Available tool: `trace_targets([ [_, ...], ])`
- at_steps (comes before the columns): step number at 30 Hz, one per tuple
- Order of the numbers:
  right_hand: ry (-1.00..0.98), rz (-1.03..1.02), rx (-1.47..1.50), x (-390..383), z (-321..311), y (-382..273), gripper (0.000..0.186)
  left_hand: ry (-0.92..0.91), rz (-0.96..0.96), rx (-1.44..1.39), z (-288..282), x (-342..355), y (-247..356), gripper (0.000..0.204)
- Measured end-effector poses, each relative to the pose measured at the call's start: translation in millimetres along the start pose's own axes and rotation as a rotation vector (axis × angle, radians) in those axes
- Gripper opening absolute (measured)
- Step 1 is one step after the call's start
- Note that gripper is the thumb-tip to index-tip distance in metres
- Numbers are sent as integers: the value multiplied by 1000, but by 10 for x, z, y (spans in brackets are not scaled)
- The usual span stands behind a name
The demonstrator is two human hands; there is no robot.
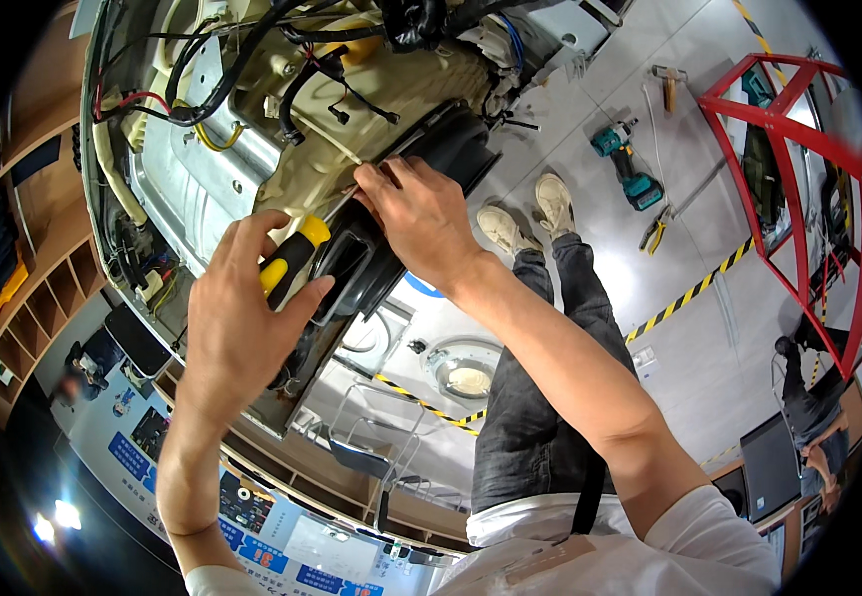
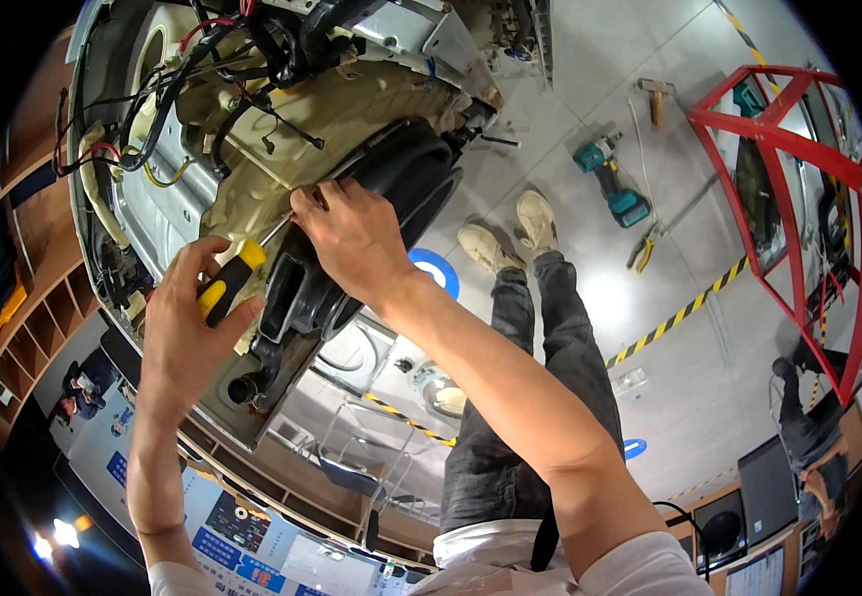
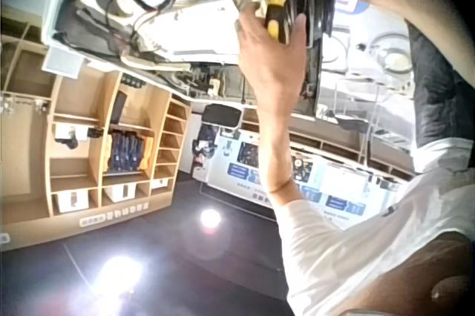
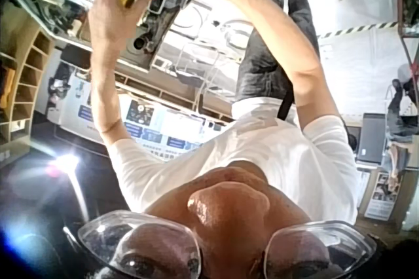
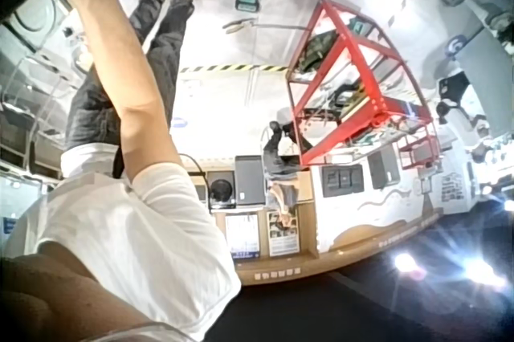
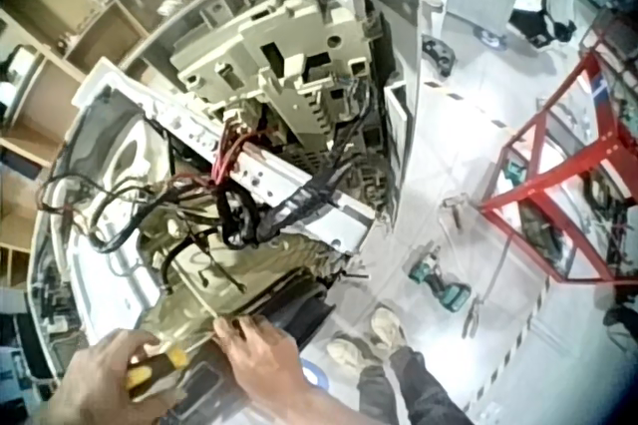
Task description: The person uses a screwdriver to loosen a fastening on a washing machine drum assembly and then uses their hands to pull a rubber seal and metal ring away from the front of the machine.
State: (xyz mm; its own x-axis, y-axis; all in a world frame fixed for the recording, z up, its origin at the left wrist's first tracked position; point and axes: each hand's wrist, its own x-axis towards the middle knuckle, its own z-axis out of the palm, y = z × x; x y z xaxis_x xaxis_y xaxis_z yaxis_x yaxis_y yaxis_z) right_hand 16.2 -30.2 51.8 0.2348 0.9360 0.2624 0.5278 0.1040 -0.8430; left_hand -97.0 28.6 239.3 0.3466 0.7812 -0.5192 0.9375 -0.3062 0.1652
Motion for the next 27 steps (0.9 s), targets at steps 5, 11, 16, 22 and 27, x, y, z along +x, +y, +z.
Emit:
trace_targets([
  [5, -54, -1, 12, -23, 2, 52, 18, 96, 105, 111, 171, -112, 19, 30],
  [11, -50, -9, 76, -37, 1, 46, 12, 132, 97, 118, 248, -166, 40, 29],
  [16, -29, -4, 77, -32, -6, 41, 12, 207, 195, 214, 291, -182, 24, 28],
  [22, -35, 5, 91, -78, -34, 43, 12, -318, -488, -655, 138, 1, -72, 24],
  [27, -46, 28, 74, -64, -12, 34, 13, -210, -236, -211, -25, 28, 128, 32],
])
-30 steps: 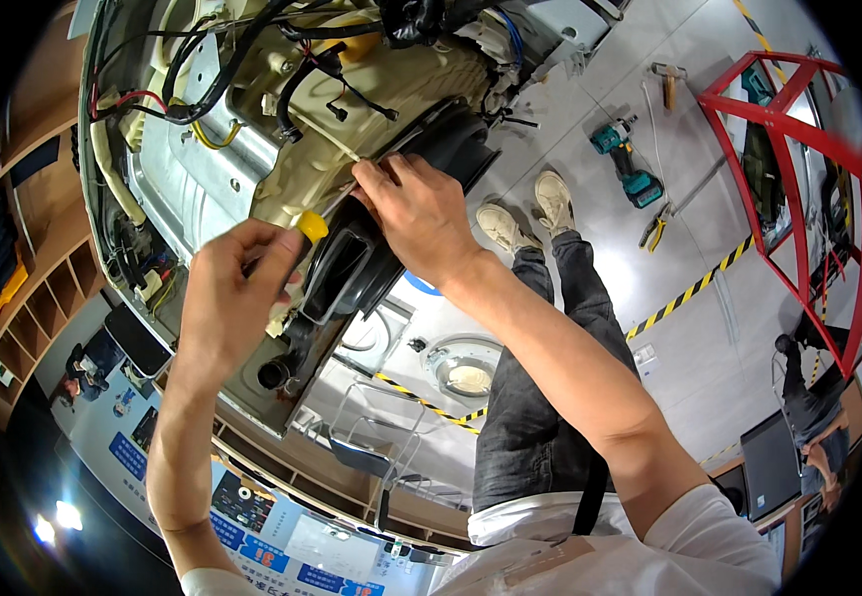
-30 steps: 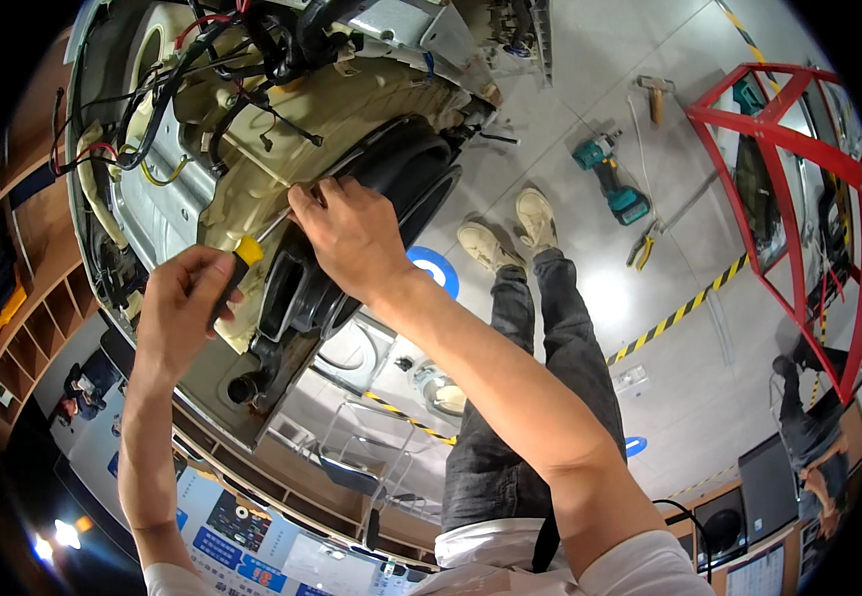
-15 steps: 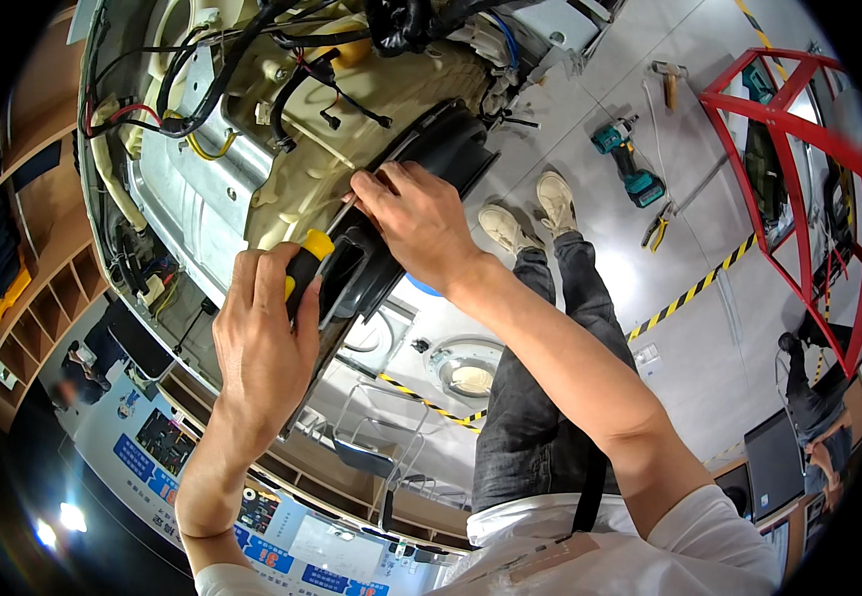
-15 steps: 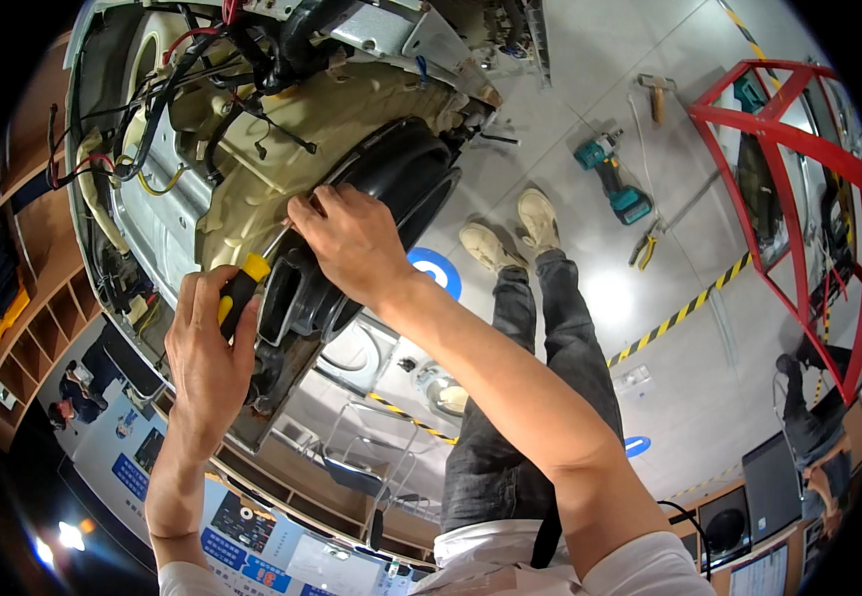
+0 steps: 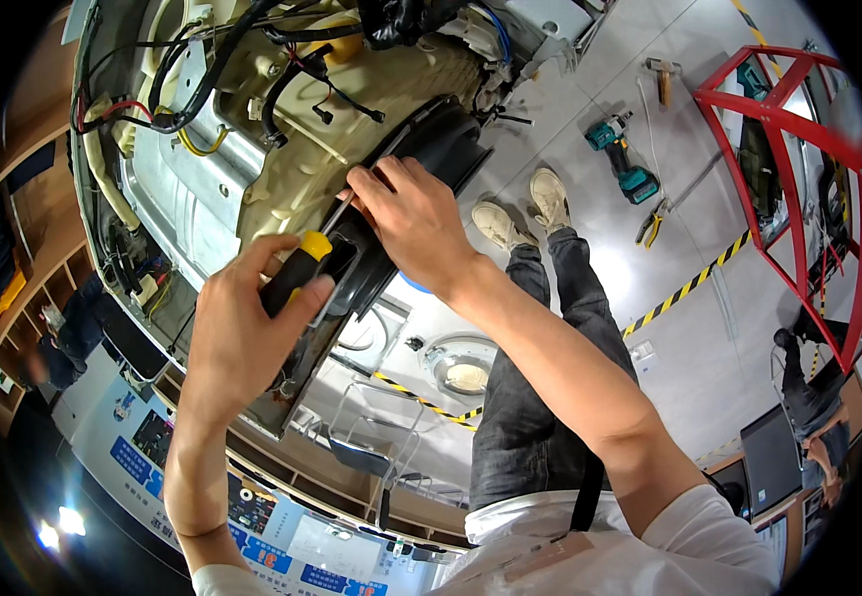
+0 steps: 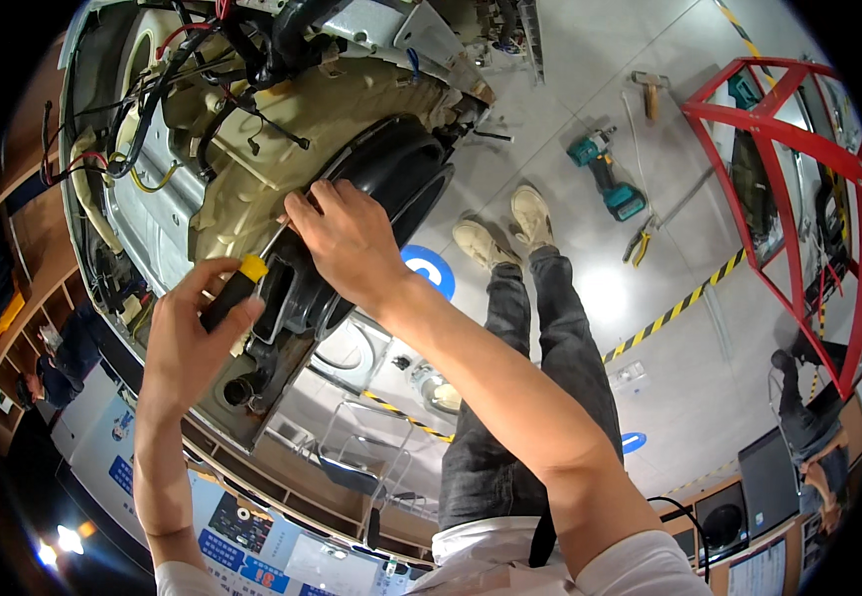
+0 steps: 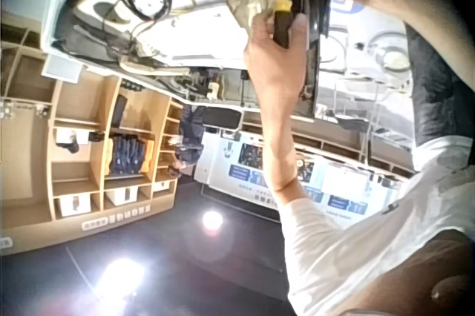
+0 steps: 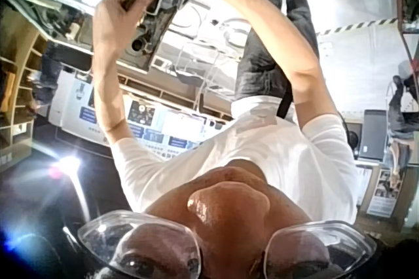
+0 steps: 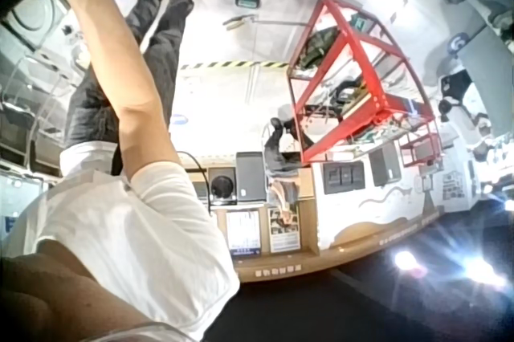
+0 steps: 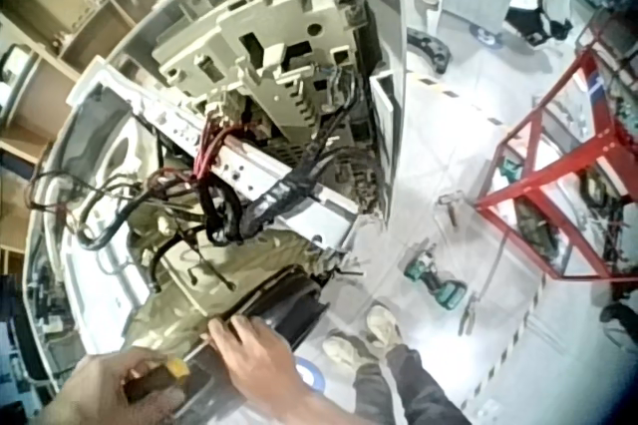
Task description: The person uses a screwdriver to loosen a fastening on a washing machine drum assembly and then uses their hands to pull a rubber seal and metal ring away from the front of the machine.
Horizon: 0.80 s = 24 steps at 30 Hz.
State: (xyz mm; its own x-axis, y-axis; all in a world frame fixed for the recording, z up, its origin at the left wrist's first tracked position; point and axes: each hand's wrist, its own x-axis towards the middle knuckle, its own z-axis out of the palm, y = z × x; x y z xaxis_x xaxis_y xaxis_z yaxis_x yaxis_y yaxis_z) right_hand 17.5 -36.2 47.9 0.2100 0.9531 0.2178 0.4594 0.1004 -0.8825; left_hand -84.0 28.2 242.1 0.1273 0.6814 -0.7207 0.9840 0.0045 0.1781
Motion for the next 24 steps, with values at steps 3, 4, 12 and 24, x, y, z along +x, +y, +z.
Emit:
trace_targets([
  [3, 19, 16, -26, 19, 28, 0, 15, 199, 323, 288, 65, -63, -32, 32],
  [4, 25, 19, -13, 18, 28, -11, 14, 198, 306, 315, 75, -76, -45, 33],
  [12, 58, 19, 9, 18, 52, 29, 19, 268, 305, 223, 142, 4, -265, 24],
  [24, 49, 57, 56, 19, 37, 24, 13, 249, 250, 234, 205, -1, -208, 37],
])
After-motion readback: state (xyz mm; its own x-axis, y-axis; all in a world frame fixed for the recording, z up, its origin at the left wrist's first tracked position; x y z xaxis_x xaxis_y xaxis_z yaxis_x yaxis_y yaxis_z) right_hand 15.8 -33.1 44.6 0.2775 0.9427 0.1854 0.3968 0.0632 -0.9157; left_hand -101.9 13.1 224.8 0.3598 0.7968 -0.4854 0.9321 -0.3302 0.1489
